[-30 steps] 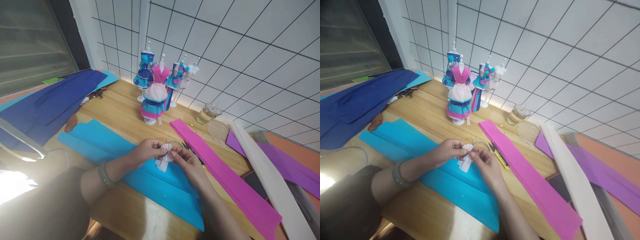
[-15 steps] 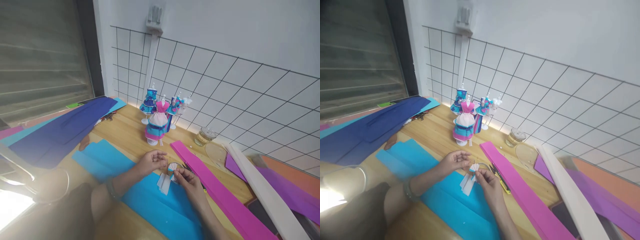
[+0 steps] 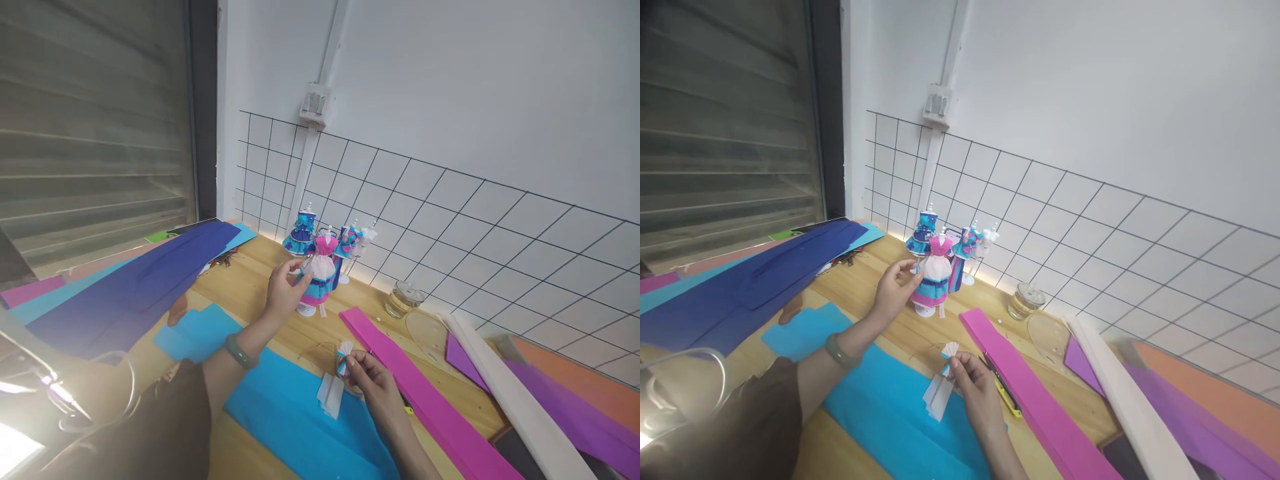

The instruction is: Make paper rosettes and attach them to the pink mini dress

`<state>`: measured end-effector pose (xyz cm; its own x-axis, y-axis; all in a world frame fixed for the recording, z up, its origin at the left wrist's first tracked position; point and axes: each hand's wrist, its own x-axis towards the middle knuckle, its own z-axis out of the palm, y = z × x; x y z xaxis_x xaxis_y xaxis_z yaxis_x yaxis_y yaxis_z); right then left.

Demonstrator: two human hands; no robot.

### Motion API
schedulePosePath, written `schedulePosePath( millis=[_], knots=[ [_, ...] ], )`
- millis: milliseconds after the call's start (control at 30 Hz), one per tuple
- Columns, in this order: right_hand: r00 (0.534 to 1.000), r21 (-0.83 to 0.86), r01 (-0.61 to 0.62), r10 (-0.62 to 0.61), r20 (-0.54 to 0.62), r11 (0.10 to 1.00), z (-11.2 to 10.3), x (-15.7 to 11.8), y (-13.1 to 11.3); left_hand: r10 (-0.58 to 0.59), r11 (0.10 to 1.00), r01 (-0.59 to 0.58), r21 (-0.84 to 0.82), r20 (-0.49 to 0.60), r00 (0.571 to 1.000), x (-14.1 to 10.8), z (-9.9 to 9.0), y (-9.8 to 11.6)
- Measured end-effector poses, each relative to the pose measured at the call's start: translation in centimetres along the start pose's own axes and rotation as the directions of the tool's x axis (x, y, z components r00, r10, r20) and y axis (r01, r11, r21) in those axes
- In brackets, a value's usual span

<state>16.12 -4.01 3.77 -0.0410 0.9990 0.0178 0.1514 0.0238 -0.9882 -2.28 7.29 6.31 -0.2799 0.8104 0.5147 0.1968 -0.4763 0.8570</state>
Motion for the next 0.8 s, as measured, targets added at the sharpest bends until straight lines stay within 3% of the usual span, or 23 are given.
schedulePosePath(
  millis=[133, 233, 433, 633, 800],
  knots=[
    [0.999, -0.008, 0.038, -0.038, -0.027, 0.999, 0.5, 0.6, -1.4, 0.068, 0.992, -0.065, 0.111, -0.019, 0.998, 1.9, 0.9, 0.0],
    [0.995, -0.039, 0.092, -0.093, -0.033, 0.995, 0.9, 1.4, -2.4, 0.040, 0.993, -0.036, 0.114, -0.035, 0.999, 2.9, 1.8, -0.6],
    [0.975, -0.050, 0.218, -0.220, -0.038, 0.975, 1.7, 3.6, -4.6, -0.149, 0.967, 0.152, -0.203, 0.034, 0.988, 4.2, 3.1, -1.7],
    [0.969, -0.016, 0.247, -0.248, -0.021, 0.969, 1.8, 4.7, -5.4, -0.164, 0.917, 0.216, -0.335, 0.177, 0.970, 4.9, 3.3, -2.4],
    [0.971, -0.073, 0.236, -0.238, -0.014, 0.969, 0.5, 4.5, -5.2, -0.168, 0.885, 0.251, -0.391, 0.235, 0.957, 5.4, 3.5, -3.1]
  ],
)
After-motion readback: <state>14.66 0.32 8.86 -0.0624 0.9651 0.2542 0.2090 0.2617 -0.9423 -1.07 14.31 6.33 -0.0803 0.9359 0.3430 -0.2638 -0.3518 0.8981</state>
